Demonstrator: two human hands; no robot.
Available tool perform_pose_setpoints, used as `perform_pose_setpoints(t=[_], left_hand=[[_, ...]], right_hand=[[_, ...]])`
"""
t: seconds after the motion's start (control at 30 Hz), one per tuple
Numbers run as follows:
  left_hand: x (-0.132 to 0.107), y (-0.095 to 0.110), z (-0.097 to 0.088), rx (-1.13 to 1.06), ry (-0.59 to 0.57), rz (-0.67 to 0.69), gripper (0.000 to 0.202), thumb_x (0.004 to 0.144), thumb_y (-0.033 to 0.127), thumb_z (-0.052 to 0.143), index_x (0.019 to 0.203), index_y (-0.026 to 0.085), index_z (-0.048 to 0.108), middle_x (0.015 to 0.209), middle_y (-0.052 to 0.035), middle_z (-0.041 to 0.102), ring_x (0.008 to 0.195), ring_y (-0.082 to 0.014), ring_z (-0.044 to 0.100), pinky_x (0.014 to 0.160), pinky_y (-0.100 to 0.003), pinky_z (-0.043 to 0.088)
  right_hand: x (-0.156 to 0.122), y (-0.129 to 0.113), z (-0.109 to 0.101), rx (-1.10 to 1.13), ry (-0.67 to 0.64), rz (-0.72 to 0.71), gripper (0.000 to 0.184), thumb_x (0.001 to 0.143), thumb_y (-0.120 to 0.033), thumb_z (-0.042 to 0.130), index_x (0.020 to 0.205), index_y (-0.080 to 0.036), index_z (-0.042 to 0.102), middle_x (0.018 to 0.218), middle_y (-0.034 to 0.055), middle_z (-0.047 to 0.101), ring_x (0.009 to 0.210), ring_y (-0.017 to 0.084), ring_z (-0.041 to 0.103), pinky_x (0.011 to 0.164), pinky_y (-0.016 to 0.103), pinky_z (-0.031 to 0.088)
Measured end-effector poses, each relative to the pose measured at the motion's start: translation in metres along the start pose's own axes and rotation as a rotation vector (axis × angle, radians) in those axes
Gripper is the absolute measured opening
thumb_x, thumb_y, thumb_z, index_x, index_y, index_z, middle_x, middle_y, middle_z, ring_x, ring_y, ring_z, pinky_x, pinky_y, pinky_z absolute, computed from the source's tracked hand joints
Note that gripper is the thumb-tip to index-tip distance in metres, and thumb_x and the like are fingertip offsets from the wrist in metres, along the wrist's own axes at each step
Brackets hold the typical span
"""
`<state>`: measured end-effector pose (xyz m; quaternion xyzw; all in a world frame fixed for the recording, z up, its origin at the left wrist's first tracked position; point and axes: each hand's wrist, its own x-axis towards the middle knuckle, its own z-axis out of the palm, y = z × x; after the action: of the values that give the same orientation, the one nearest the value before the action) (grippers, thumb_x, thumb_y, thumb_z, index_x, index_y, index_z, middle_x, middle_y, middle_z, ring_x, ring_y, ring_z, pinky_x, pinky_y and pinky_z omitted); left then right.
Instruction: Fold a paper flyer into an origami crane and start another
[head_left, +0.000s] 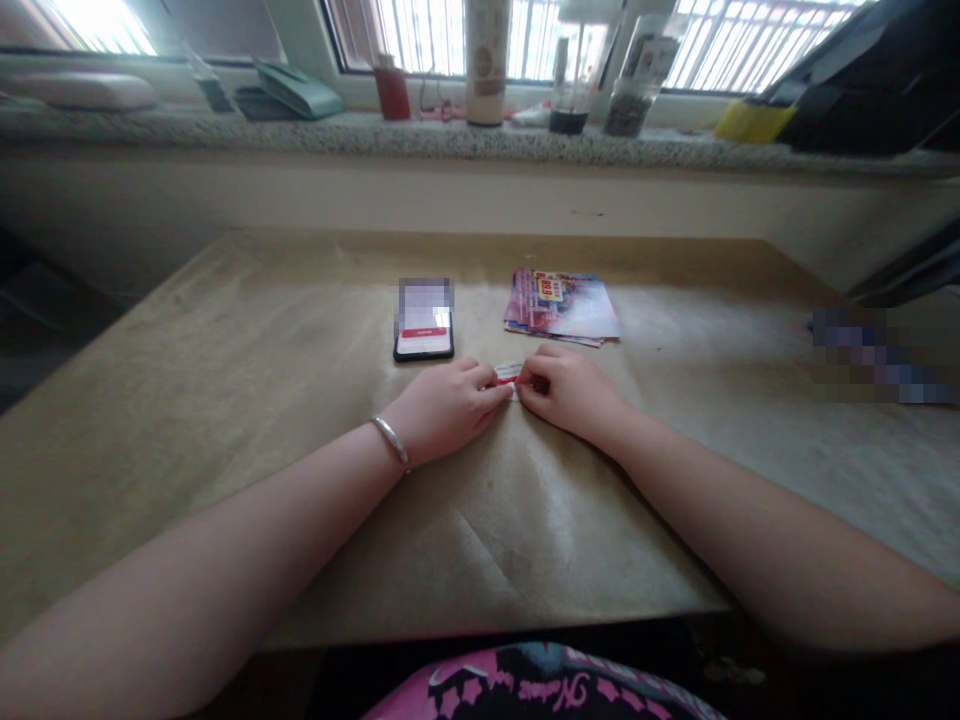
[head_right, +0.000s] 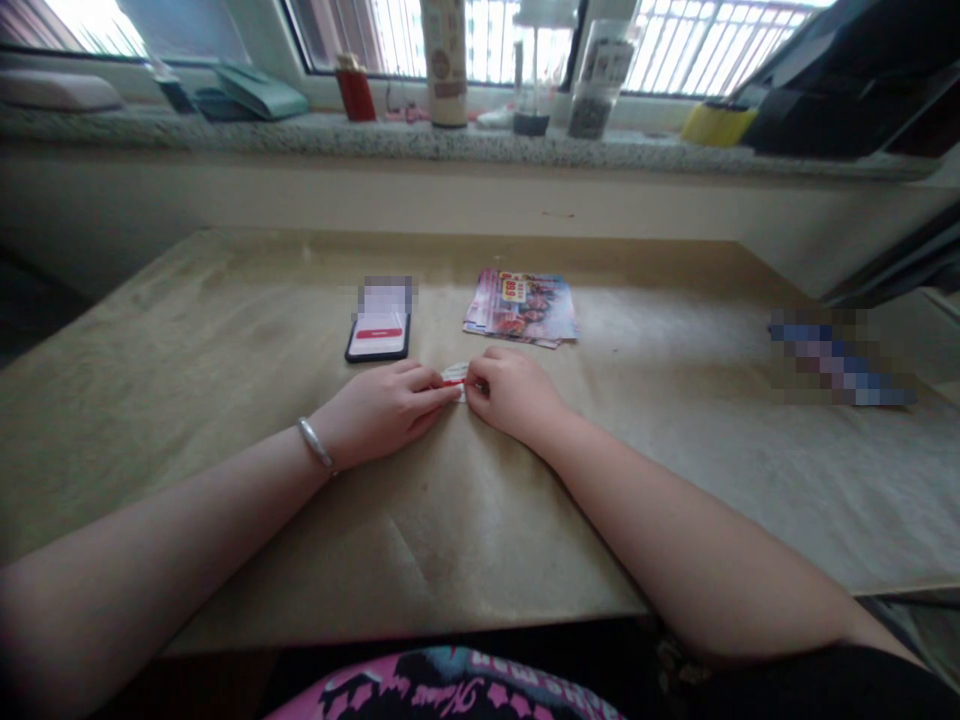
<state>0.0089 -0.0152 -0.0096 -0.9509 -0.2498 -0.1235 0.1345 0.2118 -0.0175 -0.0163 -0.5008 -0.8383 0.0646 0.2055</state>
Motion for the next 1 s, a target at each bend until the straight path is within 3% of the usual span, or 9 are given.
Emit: perform_pose_setpoints(t=[0.4,0.7,1.0], left_hand=[[0.003,0.002,-0.004,-0.005,-0.088,-0.026,0.026,0.090,0.021,0.050,0.109,0.017,0.067,0.092,-0.0072,0.064,0.082,-0.0186,0.056,0.072,-0.030,0.049],[0.003,0.001,-0.005,-0.005,-0.122,-0.025,0.031,0.089,0.020,0.050,0.117,0.017,0.063,0.099,-0.0079,0.064,0.087,-0.0200,0.055,0.076,-0.032,0.049],[0.003,0.001,-0.006,-0.009,-0.132,-0.024,0.034,0.091,0.017,0.045,0.120,0.018,0.062,0.099,-0.0083,0.064,0.085,-0.0206,0.055,0.073,-0.033,0.048]], right_hand=[[-0.002,-0.006,-0.003,-0.153,-0.014,-0.005,0.021,0.086,-0.026,0.051,0.077,-0.017,0.068,0.081,0.0061,0.065,0.075,0.016,0.057,0.069,0.026,0.039],[-0.010,0.005,-0.009,-0.184,-0.058,-0.203,0.024,0.090,-0.023,0.049,0.098,-0.022,0.071,0.101,0.0047,0.069,0.088,0.018,0.062,0.074,0.027,0.041],[-0.010,-0.002,-0.016,-0.272,-0.155,-0.232,0.028,0.092,-0.024,0.046,0.104,-0.022,0.072,0.102,0.0050,0.070,0.089,0.019,0.063,0.072,0.028,0.042]])
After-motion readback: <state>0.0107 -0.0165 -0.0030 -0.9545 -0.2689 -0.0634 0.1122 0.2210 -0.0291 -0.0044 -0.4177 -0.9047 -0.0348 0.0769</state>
